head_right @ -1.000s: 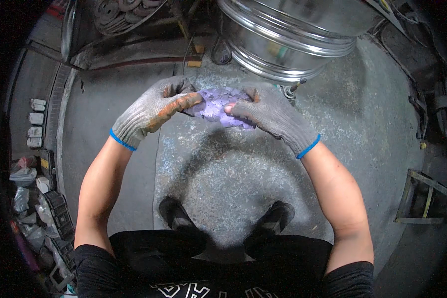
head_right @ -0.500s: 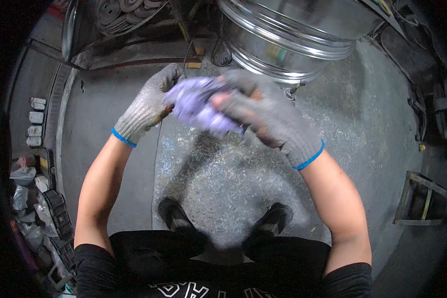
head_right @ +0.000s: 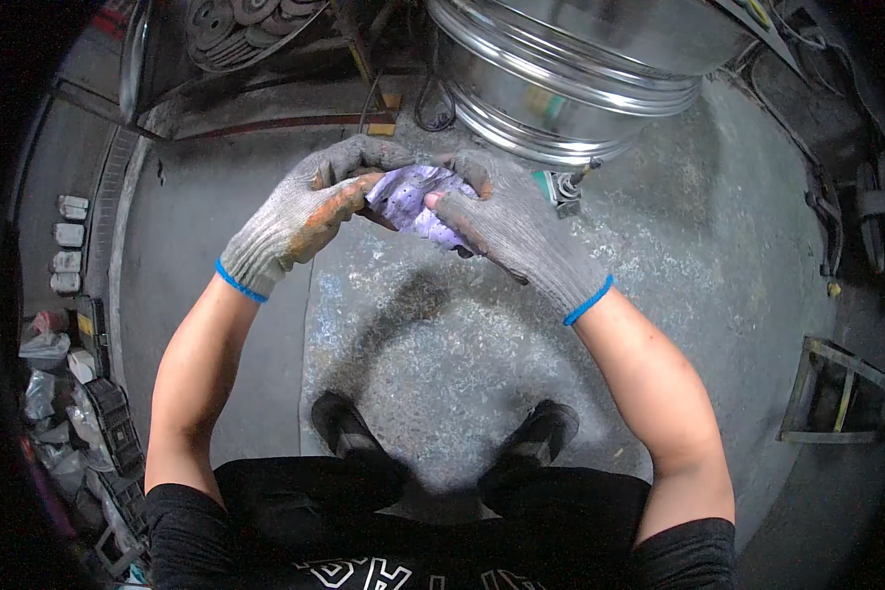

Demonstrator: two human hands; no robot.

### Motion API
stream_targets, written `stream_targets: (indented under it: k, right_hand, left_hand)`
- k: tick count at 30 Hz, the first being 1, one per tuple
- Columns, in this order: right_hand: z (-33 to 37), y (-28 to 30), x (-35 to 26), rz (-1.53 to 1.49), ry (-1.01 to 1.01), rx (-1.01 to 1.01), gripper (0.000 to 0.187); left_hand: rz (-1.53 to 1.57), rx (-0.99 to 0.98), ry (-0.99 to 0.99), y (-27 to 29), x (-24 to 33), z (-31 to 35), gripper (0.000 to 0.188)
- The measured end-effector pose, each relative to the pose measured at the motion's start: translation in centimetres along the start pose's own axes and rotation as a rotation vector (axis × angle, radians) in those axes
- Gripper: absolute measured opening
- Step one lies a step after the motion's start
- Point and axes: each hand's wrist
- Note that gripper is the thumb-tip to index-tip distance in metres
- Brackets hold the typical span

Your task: The person uses a die grinder to sand the inner spokes of a silver car wheel mounted on a rack, then handles several pieces of purple abrasive material and cuts one using scissors.

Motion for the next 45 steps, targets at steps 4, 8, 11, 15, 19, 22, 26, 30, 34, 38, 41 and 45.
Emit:
stream_targets:
  k: [4, 8, 11, 15, 19, 22, 26, 30, 34, 38, 41, 45]
  right_hand:
    - [0.1, 0.1, 0.6, -0.03, -0.147, -0.026, 0.043]
    - [0.1, -0.1, 0.0, 0.036, -0.068, 0.027, 0.046]
    - [0.1, 0.1, 0.3, 0.112, -0.063, 0.044, 0.046]
    - [0.2, 0.0, 0.3, 0.134, -0.077, 0.015, 0.046]
    - [0.3, 0.4, -0.7, 0.155, -0.033, -0.054, 0.05]
    - [-0.1, -0.3, 1.2, 0.222, 0.227, 0.108, 0.051]
    - [-0.1, -0.4, 0.2, 0.003, 0.06, 0.01, 0.049]
    - [0.2, 0.2, -1.2, 0.099, 0.006, -0.019, 0.043]
    - [0.9, 0.7, -2.2, -0.061, 0.027, -0.041, 0.036]
    - [1.1, 1.2, -2.6, 0.022, -0.043, -0.083, 0.034]
    - [1.3, 1.7, -3.4, -0.019, -0.041, -0.127, 0.034]
    - [1.7, 1.2, -3.4, 0.052, -0.004, -0.084, 0.033]
  left_hand:
    - [0.219, -0.118, 0.136, 0.0, 4.4, 0.1, 0.069]
    - [0.625, 0.028, 0.117, -1.0, 2.9, -0.4, 0.053]
    - [0.406, 0.056, 0.269, -0.7, 3.9, -0.2, 0.052]
    - [0.305, 0.084, 0.202, -0.5, 4.6, 0.0, 0.044]
    - [0.255, 0.088, 0.125, 0.2, 4.8, -0.1, 0.04]
    - [0.366, 0.056, 0.106, 0.1, 5.3, -0.2, 0.039]
    - [0.176, 0.094, 0.036, 0.1, 6.1, 0.0, 0.04]
    - [0.137, 0.126, -0.111, 0.2, 6.0, 0.2, 0.043]
    - [0.219, -0.001, -0.038, 1.2, 6.5, 0.6, 0.046]
    - [0.229, -0.051, 0.09, 1.6, 5.6, 0.9, 0.039]
    - [0.161, -0.019, 0.052, 1.6, 6.4, 1.4, 0.037]
    - [0.0, -0.015, 0.068, 1.5, 7.8, 1.4, 0.039]
Point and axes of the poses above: each hand's wrist, its own z-axis away from the middle knuckle, its own y-axis out of the back of the hand, x = y × z, and after that the axes turned 2 degrees about z, right-handed
